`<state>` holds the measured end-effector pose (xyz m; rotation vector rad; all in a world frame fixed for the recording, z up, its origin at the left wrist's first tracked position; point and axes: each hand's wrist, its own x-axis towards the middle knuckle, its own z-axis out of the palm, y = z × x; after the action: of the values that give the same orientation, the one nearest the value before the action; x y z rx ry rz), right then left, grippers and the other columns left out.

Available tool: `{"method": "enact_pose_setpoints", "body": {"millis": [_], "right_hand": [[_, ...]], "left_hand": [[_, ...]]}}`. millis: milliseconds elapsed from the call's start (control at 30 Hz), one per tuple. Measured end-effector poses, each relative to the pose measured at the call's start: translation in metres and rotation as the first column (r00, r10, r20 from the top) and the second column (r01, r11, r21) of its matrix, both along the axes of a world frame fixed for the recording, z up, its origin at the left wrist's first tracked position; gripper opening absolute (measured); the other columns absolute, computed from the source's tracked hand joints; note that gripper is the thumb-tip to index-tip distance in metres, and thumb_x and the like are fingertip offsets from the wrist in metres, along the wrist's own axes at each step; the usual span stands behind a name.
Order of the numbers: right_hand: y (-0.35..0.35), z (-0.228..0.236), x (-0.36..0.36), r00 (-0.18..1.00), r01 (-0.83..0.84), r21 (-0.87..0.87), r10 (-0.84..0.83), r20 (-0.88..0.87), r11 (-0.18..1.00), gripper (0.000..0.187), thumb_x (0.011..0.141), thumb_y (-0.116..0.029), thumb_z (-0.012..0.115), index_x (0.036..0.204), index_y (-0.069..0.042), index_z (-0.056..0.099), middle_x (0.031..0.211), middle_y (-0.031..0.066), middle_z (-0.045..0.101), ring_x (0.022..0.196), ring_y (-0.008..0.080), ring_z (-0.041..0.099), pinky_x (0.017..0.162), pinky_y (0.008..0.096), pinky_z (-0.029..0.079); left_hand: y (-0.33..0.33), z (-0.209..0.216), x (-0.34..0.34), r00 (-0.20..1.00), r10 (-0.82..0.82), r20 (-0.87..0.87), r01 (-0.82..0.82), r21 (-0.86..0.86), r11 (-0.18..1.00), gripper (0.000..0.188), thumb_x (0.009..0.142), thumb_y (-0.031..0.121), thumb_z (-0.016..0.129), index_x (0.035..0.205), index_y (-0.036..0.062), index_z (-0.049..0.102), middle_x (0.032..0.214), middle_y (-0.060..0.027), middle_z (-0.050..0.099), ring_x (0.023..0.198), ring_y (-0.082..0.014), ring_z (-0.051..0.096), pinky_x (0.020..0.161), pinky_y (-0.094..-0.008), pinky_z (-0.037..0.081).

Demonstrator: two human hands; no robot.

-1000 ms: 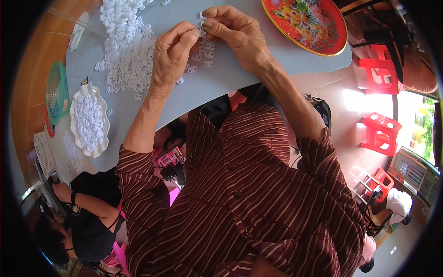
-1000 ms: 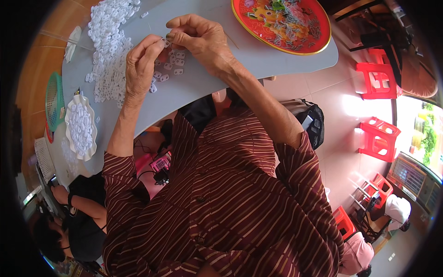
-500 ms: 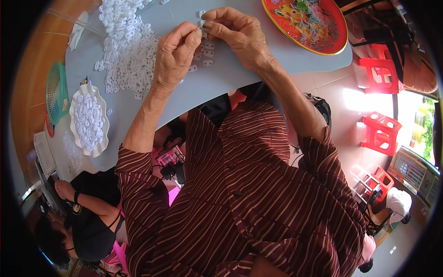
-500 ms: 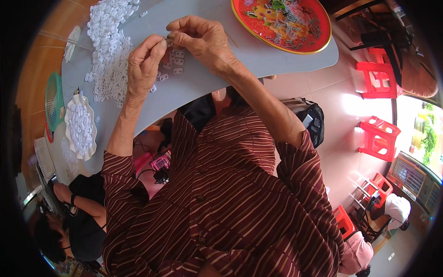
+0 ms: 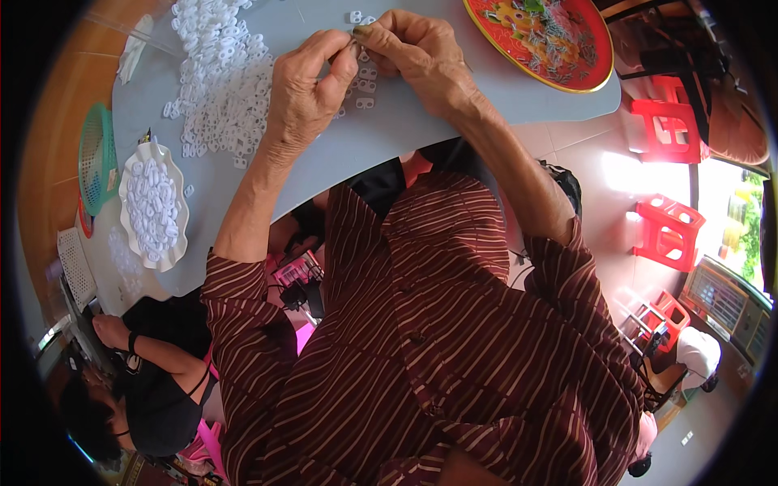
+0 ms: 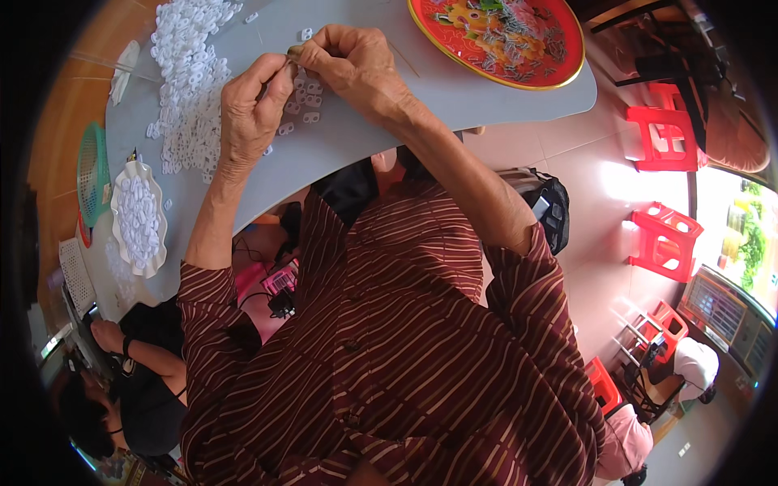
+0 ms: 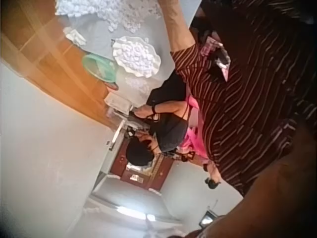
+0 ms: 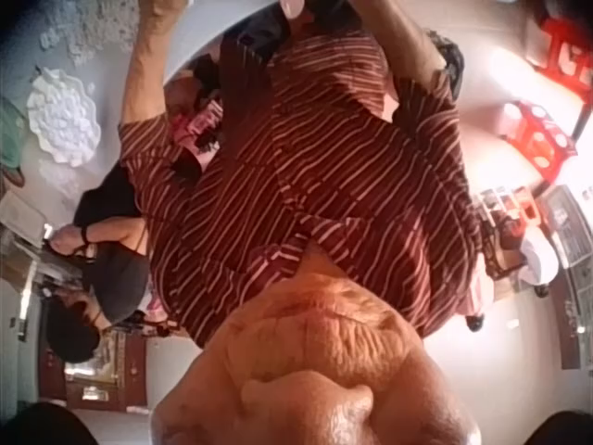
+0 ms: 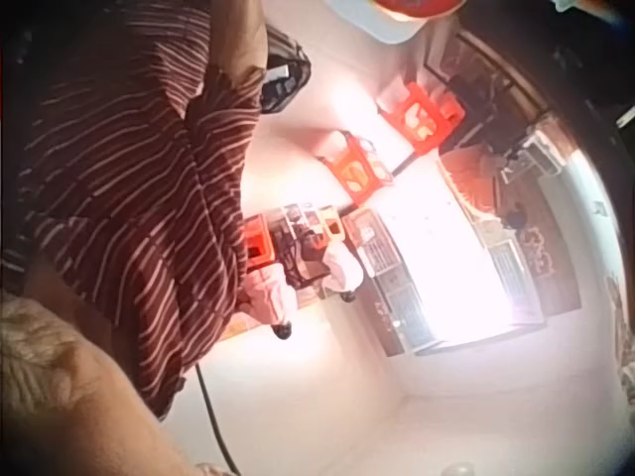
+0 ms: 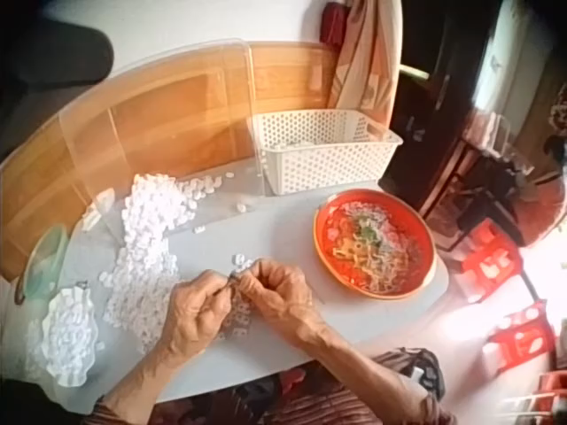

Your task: Assembling small white plastic components by hand at a table.

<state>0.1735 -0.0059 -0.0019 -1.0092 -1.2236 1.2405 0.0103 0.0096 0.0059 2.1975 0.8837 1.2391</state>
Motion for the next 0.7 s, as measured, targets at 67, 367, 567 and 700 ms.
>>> {"method": "enact_pose_setpoints", "body": {"millis": [67, 367, 567, 700], "right_hand": [[0.004, -0.003, 0.005, 0.997, -0.075, -0.085, 0.073, -0.025, 0.994, 0.026, 0.089, -0.027, 0.064, 0.080, -0.002, 0.063, 0.066, -0.0025, 0.055, 0.060, 0.0046, 0.047, 0.055, 0.0202, 0.041], [-0.005, 0.004, 0.002, 0.997, -0.021, 0.029, 0.023, -0.073, 0.999, 0.026, 0.088, -0.028, 0.064, 0.083, -0.003, 0.065, 0.069, -0.0025, 0.058, 0.061, 0.0043, 0.049, 0.056, 0.0209, 0.043], [-0.005, 0.000, -0.002, 0.999, 0.052, 0.039, -0.051, -0.014, 0.998, 0.024, 0.087, -0.026, 0.066, 0.087, -0.003, 0.066, 0.072, -0.0006, 0.062, 0.061, 0.0042, 0.050, 0.056, 0.0206, 0.043], [-0.007, -0.003, -0.007, 0.997, 0.064, 0.030, -0.063, -0.042, 0.997, 0.022, 0.086, -0.024, 0.067, 0.088, -0.002, 0.066, 0.074, -0.0001, 0.064, 0.062, 0.0045, 0.051, 0.057, 0.0207, 0.044]], "left_hand": [[0.001, -0.001, -0.003, 1.000, -0.011, 0.013, 0.012, -0.116, 0.993, 0.014, 0.090, 0.016, 0.057, 0.086, 0.0030, 0.059, 0.063, 0.0012, 0.052, 0.060, -0.0061, 0.049, 0.053, -0.0232, 0.041], [-0.001, 0.003, -0.002, 0.991, -0.001, 0.134, 0.055, -0.400, 0.915, 0.015, 0.088, 0.017, 0.059, 0.083, 0.0033, 0.060, 0.063, 0.0028, 0.054, 0.059, -0.0053, 0.048, 0.055, -0.0220, 0.041], [-0.004, 0.002, -0.001, 0.990, -0.021, 0.140, 0.078, -0.422, 0.903, 0.015, 0.088, 0.018, 0.059, 0.085, 0.0037, 0.061, 0.064, 0.0030, 0.054, 0.060, -0.0048, 0.047, 0.055, -0.0217, 0.041], [-0.004, -0.007, 0.000, 0.968, -0.015, 0.249, 0.123, -0.423, 0.898, 0.016, 0.089, 0.020, 0.059, 0.090, 0.0046, 0.064, 0.065, 0.0026, 0.056, 0.061, -0.0054, 0.049, 0.056, -0.0218, 0.042]]}}
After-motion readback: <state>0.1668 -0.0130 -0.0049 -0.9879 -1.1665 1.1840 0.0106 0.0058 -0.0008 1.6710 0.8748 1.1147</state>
